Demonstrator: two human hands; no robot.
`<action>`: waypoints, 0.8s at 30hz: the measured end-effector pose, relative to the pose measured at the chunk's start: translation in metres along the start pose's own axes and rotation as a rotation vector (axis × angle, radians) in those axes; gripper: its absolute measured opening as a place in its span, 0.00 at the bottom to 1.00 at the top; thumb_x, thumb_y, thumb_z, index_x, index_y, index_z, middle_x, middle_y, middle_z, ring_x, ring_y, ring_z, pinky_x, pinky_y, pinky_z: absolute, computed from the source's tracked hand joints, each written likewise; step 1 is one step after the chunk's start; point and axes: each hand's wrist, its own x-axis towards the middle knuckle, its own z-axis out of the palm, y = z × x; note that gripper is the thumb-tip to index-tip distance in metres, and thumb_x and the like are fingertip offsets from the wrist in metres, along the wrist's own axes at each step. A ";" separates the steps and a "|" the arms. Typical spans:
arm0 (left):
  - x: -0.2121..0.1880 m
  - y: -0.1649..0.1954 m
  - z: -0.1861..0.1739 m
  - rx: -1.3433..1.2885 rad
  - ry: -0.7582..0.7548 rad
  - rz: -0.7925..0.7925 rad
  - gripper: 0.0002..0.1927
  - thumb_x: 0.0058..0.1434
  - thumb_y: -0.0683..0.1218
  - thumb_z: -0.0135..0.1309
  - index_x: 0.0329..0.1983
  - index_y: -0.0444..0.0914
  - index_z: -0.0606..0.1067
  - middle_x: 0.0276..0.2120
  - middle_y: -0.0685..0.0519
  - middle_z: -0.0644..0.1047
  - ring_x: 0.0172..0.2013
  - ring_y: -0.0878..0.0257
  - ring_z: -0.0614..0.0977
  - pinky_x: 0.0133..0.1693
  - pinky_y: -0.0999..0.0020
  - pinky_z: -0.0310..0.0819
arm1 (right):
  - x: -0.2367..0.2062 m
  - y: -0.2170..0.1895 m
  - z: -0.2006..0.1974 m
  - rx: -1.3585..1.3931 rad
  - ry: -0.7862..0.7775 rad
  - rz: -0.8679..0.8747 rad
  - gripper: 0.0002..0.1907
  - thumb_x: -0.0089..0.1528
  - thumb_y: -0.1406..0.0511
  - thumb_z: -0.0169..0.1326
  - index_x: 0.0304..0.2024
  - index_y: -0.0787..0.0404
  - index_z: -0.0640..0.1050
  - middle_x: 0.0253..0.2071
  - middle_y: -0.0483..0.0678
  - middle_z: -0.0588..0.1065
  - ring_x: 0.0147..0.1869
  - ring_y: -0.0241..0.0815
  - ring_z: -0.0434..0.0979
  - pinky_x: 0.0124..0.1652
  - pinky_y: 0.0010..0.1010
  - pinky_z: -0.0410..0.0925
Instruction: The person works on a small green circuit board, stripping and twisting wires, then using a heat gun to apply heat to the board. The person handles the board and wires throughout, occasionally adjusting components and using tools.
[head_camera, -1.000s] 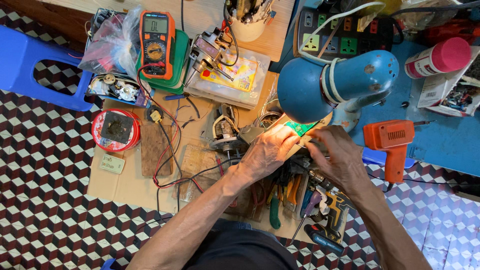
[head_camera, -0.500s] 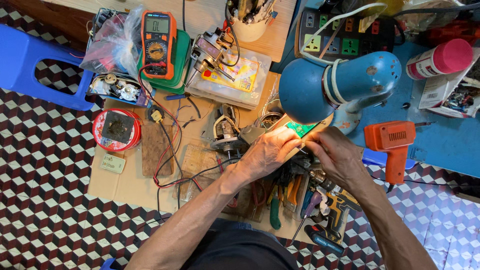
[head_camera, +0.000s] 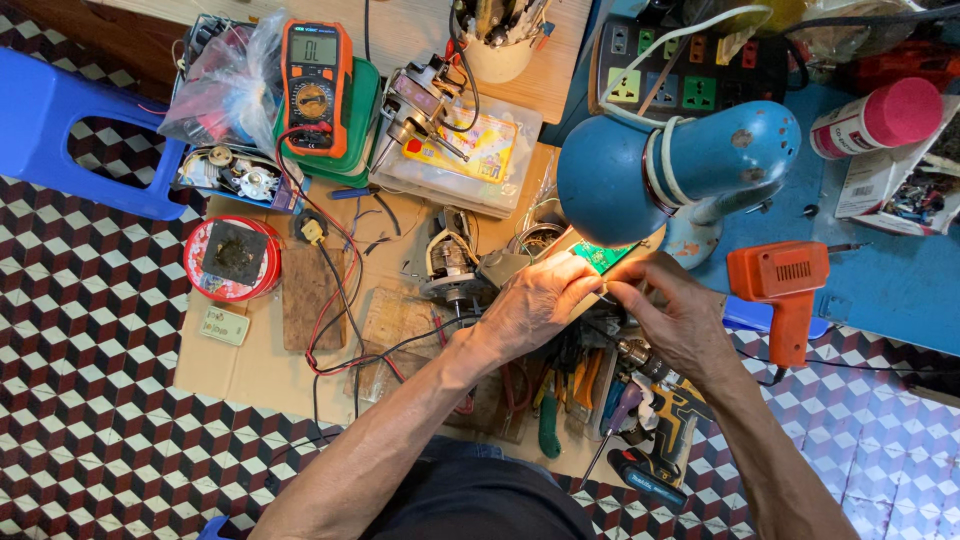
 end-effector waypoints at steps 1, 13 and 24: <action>0.000 0.000 0.000 0.009 -0.001 0.016 0.07 0.70 0.44 0.51 0.41 0.34 0.75 0.34 0.45 0.76 0.37 0.52 0.80 0.40 0.60 0.75 | 0.000 0.000 0.000 -0.028 0.024 -0.079 0.10 0.65 0.62 0.56 0.45 0.62 0.80 0.41 0.44 0.77 0.39 0.33 0.75 0.41 0.28 0.69; -0.006 0.006 -0.005 -0.047 -0.084 0.016 0.08 0.70 0.43 0.50 0.47 0.33 0.76 0.38 0.44 0.78 0.40 0.51 0.82 0.43 0.60 0.77 | -0.002 0.000 -0.011 0.193 -0.148 0.291 0.15 0.67 0.58 0.53 0.46 0.61 0.82 0.36 0.47 0.76 0.37 0.39 0.70 0.39 0.32 0.67; -0.030 0.019 -0.011 -0.107 -0.042 -0.269 0.14 0.71 0.46 0.50 0.54 0.35 0.78 0.37 0.46 0.84 0.34 0.65 0.85 0.35 0.68 0.80 | -0.050 -0.040 0.056 0.648 0.502 0.408 0.14 0.68 0.59 0.53 0.46 0.64 0.79 0.37 0.43 0.79 0.41 0.32 0.77 0.42 0.23 0.71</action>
